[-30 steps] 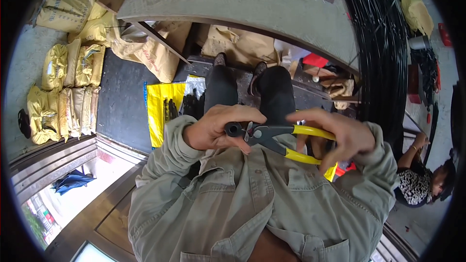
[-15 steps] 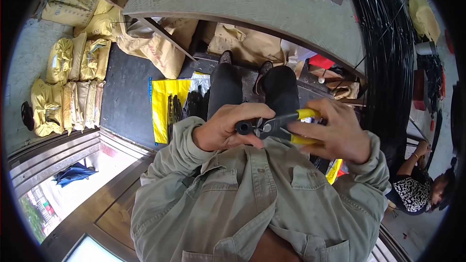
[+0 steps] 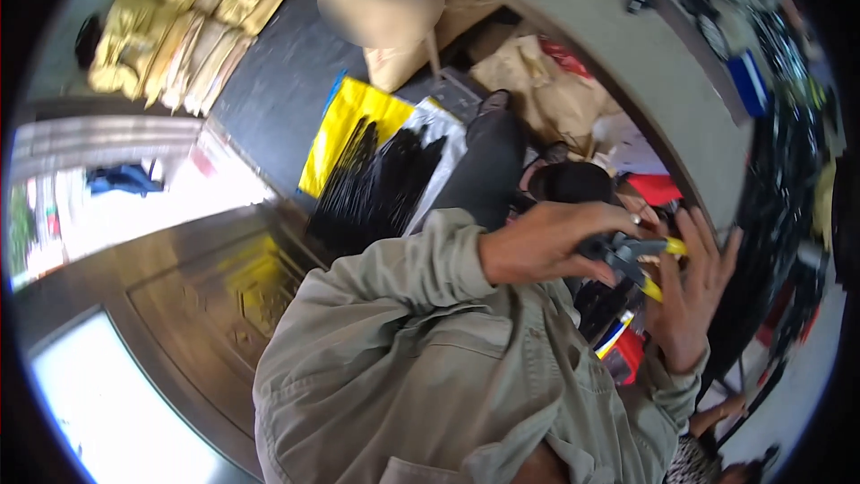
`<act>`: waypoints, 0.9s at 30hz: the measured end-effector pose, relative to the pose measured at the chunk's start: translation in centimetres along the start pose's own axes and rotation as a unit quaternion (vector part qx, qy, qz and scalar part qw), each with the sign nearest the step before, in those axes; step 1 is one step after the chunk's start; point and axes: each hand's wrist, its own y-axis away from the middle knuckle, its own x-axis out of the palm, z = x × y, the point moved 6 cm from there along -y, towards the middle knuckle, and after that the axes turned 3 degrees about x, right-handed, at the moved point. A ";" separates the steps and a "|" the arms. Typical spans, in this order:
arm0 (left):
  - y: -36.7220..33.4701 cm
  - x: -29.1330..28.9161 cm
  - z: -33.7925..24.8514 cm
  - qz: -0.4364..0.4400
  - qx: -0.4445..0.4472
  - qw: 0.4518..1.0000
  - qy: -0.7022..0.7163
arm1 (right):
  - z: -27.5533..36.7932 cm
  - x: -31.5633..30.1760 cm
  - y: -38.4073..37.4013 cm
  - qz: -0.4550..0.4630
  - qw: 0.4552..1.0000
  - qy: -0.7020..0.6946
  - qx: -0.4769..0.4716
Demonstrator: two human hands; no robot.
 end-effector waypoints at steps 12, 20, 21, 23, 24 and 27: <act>3.0 -1.0 -1.1 -0.168 0.083 0.982 -0.034 | 1.6 0.5 -2.3 0.021 0.987 0.092 -0.134; 4.0 -2.9 -0.5 -0.231 0.091 0.968 -0.023 | 3.0 3.3 -2.8 0.045 0.990 -0.110 -0.076; 3.9 -2.9 -0.4 -0.237 0.098 0.966 -0.017 | 3.0 3.6 -2.8 0.030 0.987 -0.139 -0.070; 4.2 -3.4 -0.2 -0.231 0.119 0.965 0.017 | 3.1 4.4 -2.4 0.016 0.982 -0.178 -0.062; 4.2 -3.9 -0.3 -0.235 0.137 0.961 0.041 | 3.4 4.5 -3.1 0.018 0.981 -0.183 -0.063; 4.4 -4.7 0.3 -0.216 0.098 0.970 0.058 | 3.7 4.8 -4.9 0.043 0.983 -0.171 -0.056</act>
